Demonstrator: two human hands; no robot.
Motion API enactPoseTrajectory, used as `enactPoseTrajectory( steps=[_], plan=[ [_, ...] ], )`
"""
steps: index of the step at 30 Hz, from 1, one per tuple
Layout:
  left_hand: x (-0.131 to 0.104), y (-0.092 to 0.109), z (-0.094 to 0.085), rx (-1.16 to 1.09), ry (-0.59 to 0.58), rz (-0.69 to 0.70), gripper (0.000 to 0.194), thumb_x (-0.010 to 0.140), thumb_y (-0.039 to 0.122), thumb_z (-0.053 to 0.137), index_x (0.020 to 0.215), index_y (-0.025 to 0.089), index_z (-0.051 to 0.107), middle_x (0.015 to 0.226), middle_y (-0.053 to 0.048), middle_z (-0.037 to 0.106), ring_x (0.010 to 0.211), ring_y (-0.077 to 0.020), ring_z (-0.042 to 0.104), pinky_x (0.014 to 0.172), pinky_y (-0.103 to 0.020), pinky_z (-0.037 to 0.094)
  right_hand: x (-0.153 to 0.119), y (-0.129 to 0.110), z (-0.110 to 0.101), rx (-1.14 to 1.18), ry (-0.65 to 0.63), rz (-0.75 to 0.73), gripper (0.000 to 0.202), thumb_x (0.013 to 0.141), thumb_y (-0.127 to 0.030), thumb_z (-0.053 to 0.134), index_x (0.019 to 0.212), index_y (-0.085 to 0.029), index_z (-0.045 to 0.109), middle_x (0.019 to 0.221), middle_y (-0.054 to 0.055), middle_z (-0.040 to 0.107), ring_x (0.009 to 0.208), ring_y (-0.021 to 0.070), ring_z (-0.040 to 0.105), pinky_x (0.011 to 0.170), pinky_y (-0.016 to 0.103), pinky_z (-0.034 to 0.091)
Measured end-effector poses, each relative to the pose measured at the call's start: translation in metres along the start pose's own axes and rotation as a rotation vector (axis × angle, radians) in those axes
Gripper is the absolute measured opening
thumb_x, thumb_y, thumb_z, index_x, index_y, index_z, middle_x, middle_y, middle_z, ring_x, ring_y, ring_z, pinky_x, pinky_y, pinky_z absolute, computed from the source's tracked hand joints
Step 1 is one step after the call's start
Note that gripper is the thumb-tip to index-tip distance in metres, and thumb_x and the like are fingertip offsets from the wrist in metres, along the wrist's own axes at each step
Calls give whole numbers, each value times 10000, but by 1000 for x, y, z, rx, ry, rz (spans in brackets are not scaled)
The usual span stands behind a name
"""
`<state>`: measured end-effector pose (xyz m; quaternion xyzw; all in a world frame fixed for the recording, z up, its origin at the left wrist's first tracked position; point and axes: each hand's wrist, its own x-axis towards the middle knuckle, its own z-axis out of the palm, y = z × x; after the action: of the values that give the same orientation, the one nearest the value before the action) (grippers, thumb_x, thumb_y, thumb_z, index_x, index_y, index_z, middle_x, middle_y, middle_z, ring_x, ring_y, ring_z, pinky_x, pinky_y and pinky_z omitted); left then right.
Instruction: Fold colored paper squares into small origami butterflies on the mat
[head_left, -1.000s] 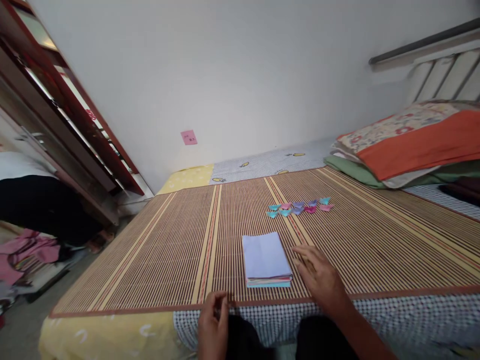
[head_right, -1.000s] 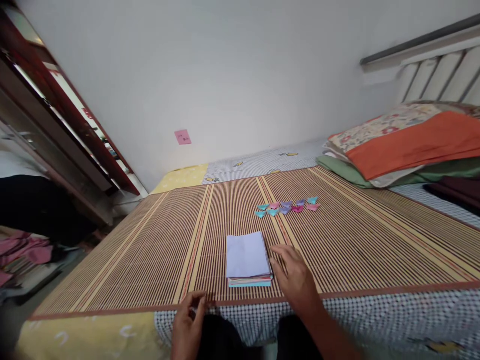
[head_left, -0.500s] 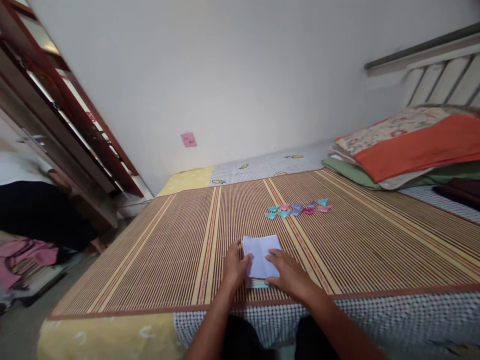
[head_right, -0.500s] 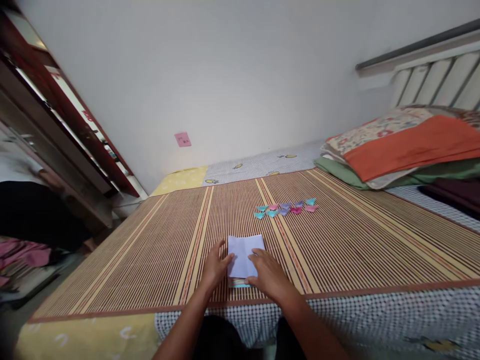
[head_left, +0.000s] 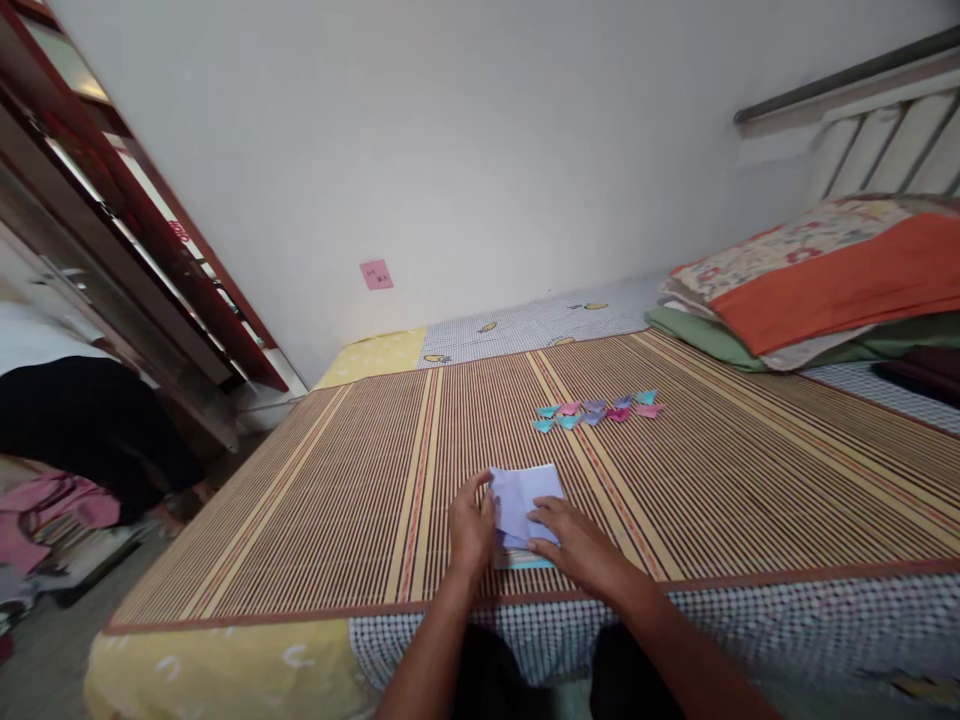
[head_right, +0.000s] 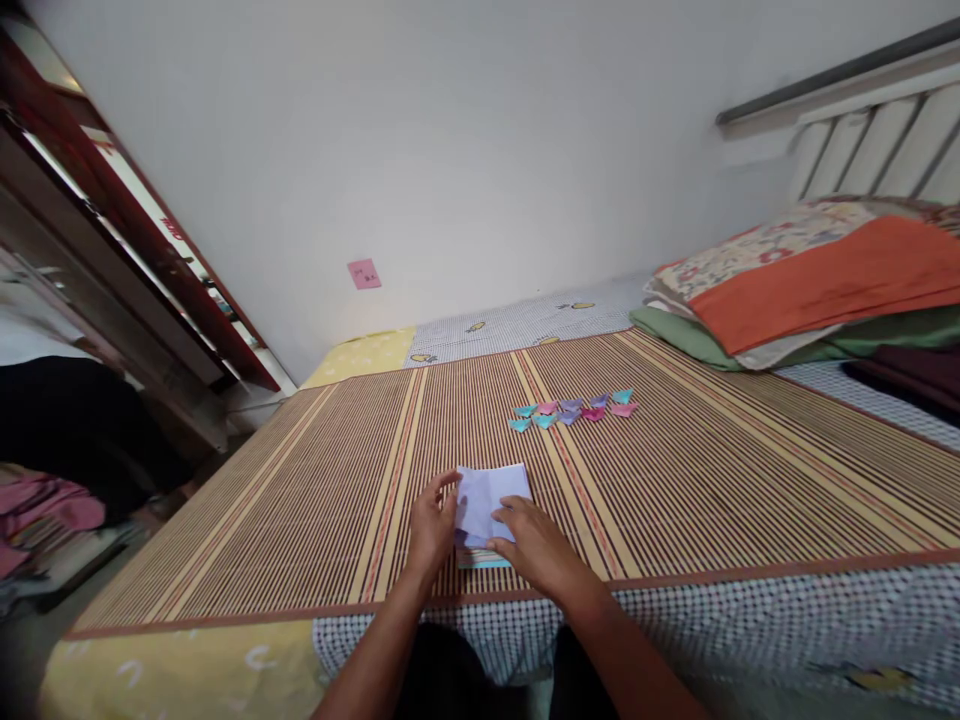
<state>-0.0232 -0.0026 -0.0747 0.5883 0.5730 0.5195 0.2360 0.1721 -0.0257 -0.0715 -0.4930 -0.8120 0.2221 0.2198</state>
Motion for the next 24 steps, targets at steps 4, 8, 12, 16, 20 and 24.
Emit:
enactPoseTrajectory(
  steps=[4, 8, 12, 16, 20, 24],
  plan=[
    [-1, 4, -2, -106, -3, -44, 230, 857, 220, 568, 1002, 178, 742, 1017, -97, 779, 1000, -248, 708, 973, -417, 512, 1, -4, -2, 12, 5, -29, 245, 921, -235, 642, 1134, -165, 742, 1249, 137, 702, 1203, 266, 635, 1048, 365, 468],
    [-1, 1, -6, -230, 31, -140, 253, 856, 323, 565, 965, 161, 726, 980, -116, 776, 926, -243, 730, 862, -382, 558, 3, -8, 5, -19, 41, -23, 440, 826, -303, 765, 1239, -176, 682, 1245, 135, 690, 1189, 309, 616, 1033, 414, 456],
    [-1, -2, -11, -324, 24, -219, 311, 848, 400, 570, 965, 147, 706, 962, -149, 786, 863, -250, 756, 777, -374, 575, 5, -11, 11, -55, 51, -16, 307, 827, -257, 755, 1124, -196, 708, 1146, 118, 711, 1106, 317, 630, 963, 426, 459],
    [-1, -3, -14, -323, -28, -243, 330, 857, 421, 588, 983, 141, 709, 948, -147, 791, 845, -248, 754, 721, -348, 567, 6, -13, 12, -48, 38, -35, 212, 872, -251, 703, 1072, -182, 714, 1098, 113, 721, 1077, 299, 644, 933, 398, 467],
    [3, -6, -11, -229, -114, -235, 273, 892, 385, 643, 974, 134, 713, 897, -92, 760, 853, -220, 717, 752, -341, 564, 6, -15, 15, -31, 40, -46, 494, 799, -277, 780, 1262, -170, 645, 1234, 132, 682, 1180, 329, 608, 986, 427, 450],
    [10, -9, -4, -105, -227, -234, 273, 961, 356, 641, 1129, 143, 665, 1081, -78, 702, 925, -212, 688, 820, -409, 583, 7, -15, 17, -9, 41, -43, 445, 798, -220, 764, 1228, -174, 660, 1225, 134, 680, 1193, 332, 601, 1004, 441, 438]
  ],
)
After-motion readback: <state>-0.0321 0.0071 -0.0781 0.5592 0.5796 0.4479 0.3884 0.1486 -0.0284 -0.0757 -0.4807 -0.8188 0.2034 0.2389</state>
